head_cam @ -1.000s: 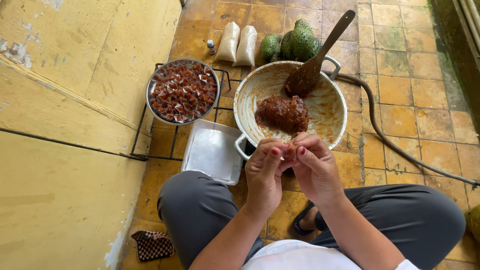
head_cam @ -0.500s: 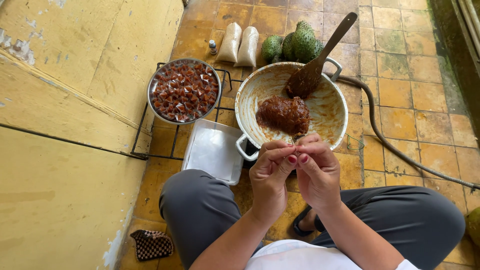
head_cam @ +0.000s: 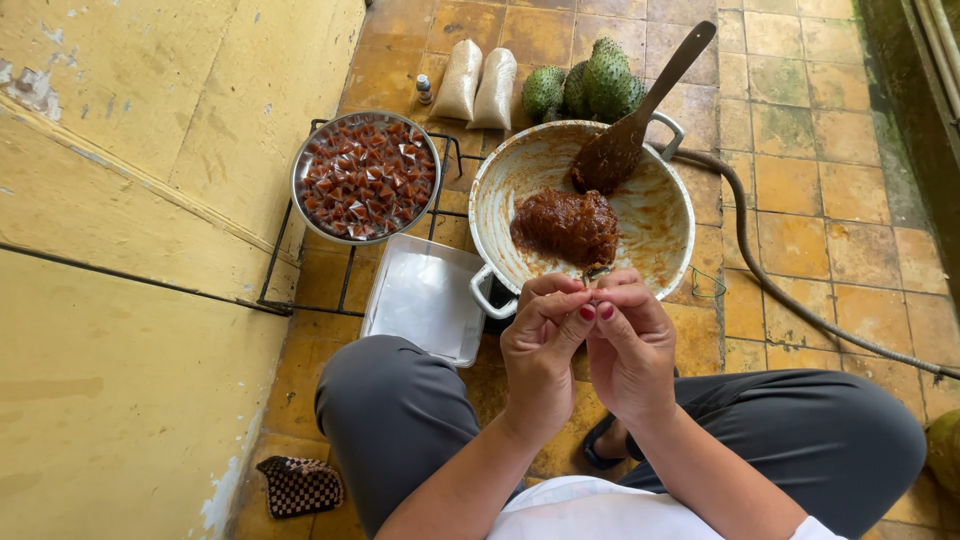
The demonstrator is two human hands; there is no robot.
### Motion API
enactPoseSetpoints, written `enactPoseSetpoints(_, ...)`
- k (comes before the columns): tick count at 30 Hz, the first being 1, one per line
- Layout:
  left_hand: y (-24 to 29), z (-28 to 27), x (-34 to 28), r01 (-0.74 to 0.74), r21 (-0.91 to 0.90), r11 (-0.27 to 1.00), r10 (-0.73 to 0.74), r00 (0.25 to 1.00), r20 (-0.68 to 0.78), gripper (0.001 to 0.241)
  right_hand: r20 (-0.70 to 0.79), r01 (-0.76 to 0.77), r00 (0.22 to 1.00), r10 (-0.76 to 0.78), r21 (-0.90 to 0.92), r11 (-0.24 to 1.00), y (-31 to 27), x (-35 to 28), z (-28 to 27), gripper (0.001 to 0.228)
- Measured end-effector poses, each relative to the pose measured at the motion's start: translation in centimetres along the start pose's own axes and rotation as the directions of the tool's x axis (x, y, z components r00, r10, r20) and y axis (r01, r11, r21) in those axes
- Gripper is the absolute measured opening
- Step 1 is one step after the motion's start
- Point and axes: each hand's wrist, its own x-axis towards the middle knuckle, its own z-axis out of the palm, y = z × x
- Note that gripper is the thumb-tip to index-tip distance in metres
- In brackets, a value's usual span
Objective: Scooping portions of a brown paste from a large bowl and wrapping them in individual plastic sheets.
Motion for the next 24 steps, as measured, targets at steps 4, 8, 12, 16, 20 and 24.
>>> enactPoseSetpoints(4, -0.4, -0.4, 0.3, 0.045, -0.051, 0.998, -0.045, 0.999, -0.007, 0.012, 0.044, -0.055, 0.997, 0.056, -0.015, 0.998, -0.6, 0.7, -0.6, 0.009)
enactPoseSetpoints(8, 0.1, -0.9, 0.6, 0.198, -0.150, 0.969, -0.191, 0.980, 0.060, 0.022, 0.204, -0.342, 0.931, 0.302, 0.203, 0.918, -0.6, 1.8, -2.5, 0.028)
enactPoseSetpoints(12, -1.7, -2.1, 0.5, 0.178, -0.184, 0.967, -0.189, 0.981, -0.044, 0.016, 0.138, -0.367, 0.928, 0.346, 0.174, 0.914, -0.7, 2.0, -2.2, 0.011)
enactPoseSetpoints(16, -0.9, -1.1, 0.2, 0.148, -0.161, 0.976, -0.154, 0.988, -0.025, 0.017, 0.057, -0.221, 0.975, 0.216, 0.109, 0.969, -0.9, 1.2, -1.0, 0.006)
enactPoseSetpoints(20, 0.6, -0.1, 0.7, 0.025, 0.068, 0.997, -0.023, 0.999, -0.030, 0.010, 0.034, -0.053, 0.998, 0.055, -0.056, 0.997, -0.5, 1.5, -0.8, 0.007)
enactPoseSetpoints(24, 0.6, 0.1, 0.2, 0.002, 0.070, 0.998, -0.002, 1.000, 0.004, 0.013, 0.060, -0.029, 0.998, 0.030, -0.023, 0.999, -0.1, 1.2, -1.2, 0.010)
